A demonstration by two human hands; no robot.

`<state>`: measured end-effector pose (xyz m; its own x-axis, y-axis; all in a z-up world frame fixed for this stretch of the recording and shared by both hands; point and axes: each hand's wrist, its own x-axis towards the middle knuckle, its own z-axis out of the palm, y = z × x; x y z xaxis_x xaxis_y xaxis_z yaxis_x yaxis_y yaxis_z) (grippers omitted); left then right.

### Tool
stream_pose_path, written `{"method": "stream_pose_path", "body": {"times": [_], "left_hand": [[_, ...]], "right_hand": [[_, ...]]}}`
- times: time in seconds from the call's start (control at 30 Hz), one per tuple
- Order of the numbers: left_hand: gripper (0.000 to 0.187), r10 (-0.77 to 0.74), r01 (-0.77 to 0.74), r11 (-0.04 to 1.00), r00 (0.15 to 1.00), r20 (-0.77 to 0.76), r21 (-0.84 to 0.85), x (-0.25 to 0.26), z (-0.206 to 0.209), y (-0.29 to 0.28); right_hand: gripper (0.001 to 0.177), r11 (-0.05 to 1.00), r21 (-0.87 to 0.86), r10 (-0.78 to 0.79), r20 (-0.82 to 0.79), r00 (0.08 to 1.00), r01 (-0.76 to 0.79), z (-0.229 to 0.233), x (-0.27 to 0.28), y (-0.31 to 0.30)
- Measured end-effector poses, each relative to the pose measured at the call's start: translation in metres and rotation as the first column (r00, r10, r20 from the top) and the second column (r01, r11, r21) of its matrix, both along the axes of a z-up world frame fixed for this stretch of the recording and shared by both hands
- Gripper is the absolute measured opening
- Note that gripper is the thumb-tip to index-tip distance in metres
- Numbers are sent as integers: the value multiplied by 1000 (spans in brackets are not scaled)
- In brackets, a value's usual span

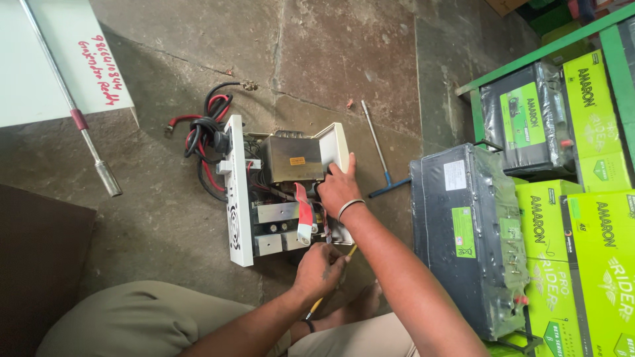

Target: The person is sitting on the floor repairing an electronic device. They use a screwdriver to adjust components inside an open white box containing wires and circuitry.

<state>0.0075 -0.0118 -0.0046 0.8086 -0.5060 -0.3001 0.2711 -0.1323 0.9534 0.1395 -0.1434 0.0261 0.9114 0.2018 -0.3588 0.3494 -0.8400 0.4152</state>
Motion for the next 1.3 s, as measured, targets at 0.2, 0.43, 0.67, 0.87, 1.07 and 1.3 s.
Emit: {"method": "stream_pose_path", "body": {"times": [0.2, 0.43, 0.67, 0.87, 1.07, 1.3], "left_hand": [[27, -19, 20, 1000, 999, -41, 23, 4, 10, 4], [29, -16, 18, 1000, 997, -80, 17, 4, 7, 2], [28, -1, 2, 1000, 999, -49, 8, 2, -1, -2], [29, -15, 15, 1000, 1000, 2, 24, 1, -2, -1], [27, -8, 8, 1000, 1000, 22, 10, 2, -1, -2], [27, -19, 18, 1000, 997, -75, -15, 2, 9, 4]], "right_hand": [[19, 1000, -12, -7, -18, 1000, 6, 6, 2, 4], [18, 999, -45, -10, -17, 1000, 9, 4, 0, 5], [18, 997, 76, 28, 91, 995, -35, 1, -1, 3], [16, 997, 7, -73, 0, 997, 73, 1, 1, 4], [15, 998, 64, -28, -1, 1000, 28, -4, 1, -6], [17, 998, 54, -39, 37, 999, 37, -9, 1, -3]]}}
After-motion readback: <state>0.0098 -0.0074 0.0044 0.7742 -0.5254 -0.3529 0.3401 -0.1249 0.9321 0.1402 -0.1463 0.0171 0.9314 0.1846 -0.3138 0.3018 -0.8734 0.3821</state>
